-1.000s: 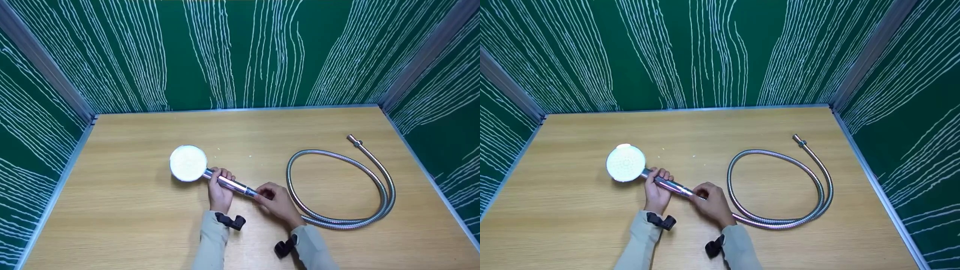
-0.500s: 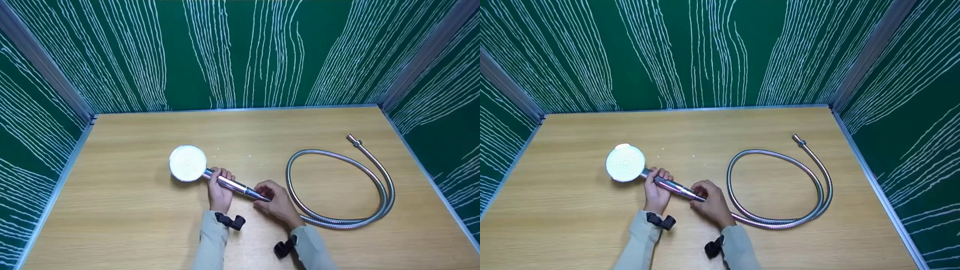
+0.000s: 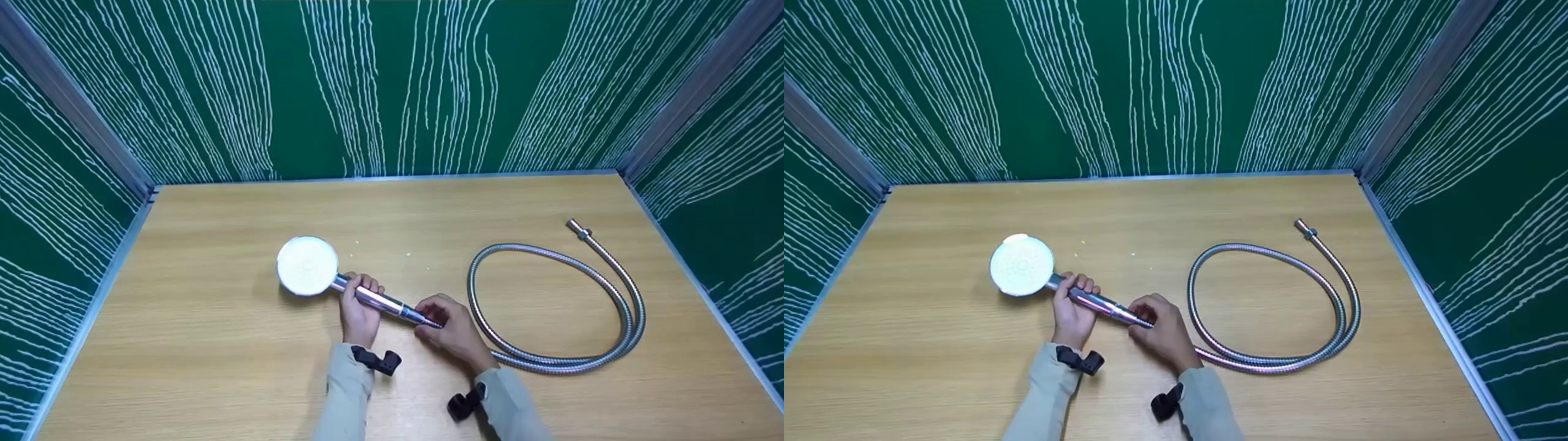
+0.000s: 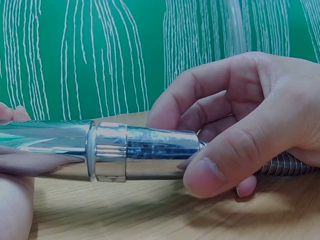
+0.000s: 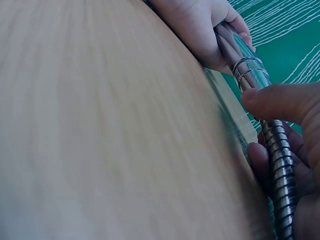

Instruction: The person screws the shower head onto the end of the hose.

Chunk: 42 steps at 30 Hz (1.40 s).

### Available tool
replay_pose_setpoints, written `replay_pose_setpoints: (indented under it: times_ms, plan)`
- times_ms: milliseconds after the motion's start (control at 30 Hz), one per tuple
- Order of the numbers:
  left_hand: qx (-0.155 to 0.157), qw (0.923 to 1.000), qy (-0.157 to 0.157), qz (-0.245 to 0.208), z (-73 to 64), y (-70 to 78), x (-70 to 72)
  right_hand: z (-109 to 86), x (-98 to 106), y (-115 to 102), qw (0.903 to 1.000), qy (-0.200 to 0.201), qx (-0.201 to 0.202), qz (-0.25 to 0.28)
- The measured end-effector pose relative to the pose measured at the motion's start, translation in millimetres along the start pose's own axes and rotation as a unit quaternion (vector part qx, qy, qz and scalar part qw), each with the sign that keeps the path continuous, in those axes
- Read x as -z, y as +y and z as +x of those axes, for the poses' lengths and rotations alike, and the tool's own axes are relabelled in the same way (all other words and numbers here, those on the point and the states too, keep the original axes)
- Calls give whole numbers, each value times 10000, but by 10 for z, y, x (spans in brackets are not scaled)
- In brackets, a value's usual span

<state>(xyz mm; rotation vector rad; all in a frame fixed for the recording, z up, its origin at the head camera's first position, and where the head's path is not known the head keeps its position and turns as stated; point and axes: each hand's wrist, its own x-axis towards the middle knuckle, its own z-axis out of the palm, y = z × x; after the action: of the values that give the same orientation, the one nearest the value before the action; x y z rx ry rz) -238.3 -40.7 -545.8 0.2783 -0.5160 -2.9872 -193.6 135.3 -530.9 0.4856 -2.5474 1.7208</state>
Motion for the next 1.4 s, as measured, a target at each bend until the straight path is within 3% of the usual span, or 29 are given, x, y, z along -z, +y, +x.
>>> replay_pose_setpoints:
  times_ms: [133,467,767,867,1133,1400]
  plan:
    - [-17,10000,-27,28,4,-3,-3,-17,31,-245,9998,-52,-156,-104]
    - [-74,9997,-214,50,-2,-7,20,-23,39,-240,9999,-107,-37,-27]
    - [-38,9999,-147,36,3,-5,17,-24,44,-267,9997,-136,-219,-21]
    - [-48,9999,-101,60,2,-6,12,-24,36,-232,9998,-127,-156,3]
    - [-42,10000,-72,52,3,-6,16,6,-14,107,9997,-37,-222,22]
    - [-18,10000,-29,11,11,1,11,7,-8,150,9999,-50,-136,16]
